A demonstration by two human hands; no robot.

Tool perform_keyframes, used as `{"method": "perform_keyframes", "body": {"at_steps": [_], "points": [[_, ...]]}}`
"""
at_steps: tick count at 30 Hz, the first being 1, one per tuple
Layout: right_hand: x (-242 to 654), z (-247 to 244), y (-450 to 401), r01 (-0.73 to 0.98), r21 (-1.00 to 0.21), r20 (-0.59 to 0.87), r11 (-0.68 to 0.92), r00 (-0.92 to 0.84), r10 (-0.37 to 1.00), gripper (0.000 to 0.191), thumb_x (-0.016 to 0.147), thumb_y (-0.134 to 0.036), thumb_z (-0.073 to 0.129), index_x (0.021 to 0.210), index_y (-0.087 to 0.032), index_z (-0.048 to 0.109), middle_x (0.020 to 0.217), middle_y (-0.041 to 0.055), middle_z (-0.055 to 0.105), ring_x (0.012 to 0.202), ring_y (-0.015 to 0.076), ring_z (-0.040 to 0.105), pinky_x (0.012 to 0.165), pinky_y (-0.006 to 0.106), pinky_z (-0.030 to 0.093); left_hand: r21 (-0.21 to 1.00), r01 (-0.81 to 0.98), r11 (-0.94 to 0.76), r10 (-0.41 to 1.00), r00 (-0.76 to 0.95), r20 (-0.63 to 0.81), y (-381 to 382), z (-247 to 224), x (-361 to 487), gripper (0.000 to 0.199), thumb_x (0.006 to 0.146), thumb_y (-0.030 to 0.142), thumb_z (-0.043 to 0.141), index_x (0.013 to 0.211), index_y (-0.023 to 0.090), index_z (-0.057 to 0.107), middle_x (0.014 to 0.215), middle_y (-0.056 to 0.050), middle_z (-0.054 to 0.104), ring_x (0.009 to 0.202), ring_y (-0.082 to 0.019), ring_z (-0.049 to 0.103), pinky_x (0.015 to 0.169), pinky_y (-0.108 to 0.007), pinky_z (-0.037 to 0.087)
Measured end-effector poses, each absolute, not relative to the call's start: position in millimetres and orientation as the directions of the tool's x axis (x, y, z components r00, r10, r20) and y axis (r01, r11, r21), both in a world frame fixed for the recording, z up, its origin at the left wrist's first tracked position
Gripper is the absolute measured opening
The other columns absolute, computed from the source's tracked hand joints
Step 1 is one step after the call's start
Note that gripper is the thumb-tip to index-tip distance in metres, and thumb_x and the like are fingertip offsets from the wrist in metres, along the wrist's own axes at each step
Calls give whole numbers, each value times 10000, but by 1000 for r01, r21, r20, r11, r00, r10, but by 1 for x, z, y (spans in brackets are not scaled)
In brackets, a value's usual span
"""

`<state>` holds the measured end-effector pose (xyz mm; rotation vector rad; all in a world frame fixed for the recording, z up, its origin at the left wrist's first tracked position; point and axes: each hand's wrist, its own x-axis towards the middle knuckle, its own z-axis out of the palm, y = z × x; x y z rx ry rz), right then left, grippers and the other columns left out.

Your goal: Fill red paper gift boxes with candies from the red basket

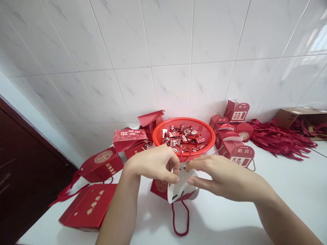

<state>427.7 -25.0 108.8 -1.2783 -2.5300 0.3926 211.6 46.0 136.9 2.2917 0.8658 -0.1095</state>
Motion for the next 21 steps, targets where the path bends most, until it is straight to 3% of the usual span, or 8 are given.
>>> {"method": "perform_keyframes", "body": {"at_steps": [5,11,16,21], "points": [[438,106,-31,798,-305,112,520,-513,851,307,908,-238,622,1206,-298,664,962,22,757,830,219,704,666,279,458,740,433,-514,414,881,-228,66,124,203,106,706,175,693,790,140,748,720,-22,720,597,-110,599,518,-177,421],[428,103,-25,883,-101,73,458,-452,889,209,853,-156,664,1047,-231,691,860,33,723,766,216,667,624,285,395,798,409,-444,266,910,-318,85,105,208,119,738,177,718,847,152,757,712,-25,724,592,-117,640,552,-175,495],[423,93,-25,868,5,84,496,-494,865,268,775,-254,817,980,-190,657,953,52,663,859,245,622,679,326,424,804,397,-444,185,918,-351,83,111,209,93,752,181,731,833,146,759,719,-44,730,598,-131,657,571,-189,523],[428,86,-36,837,51,192,545,-544,817,358,722,-398,872,842,-199,600,897,39,615,770,229,579,637,337,419,837,355,-416,127,935,-332,75,118,207,116,785,250,744,830,146,767,760,-70,740,637,-155,658,623,-234,556]]}}
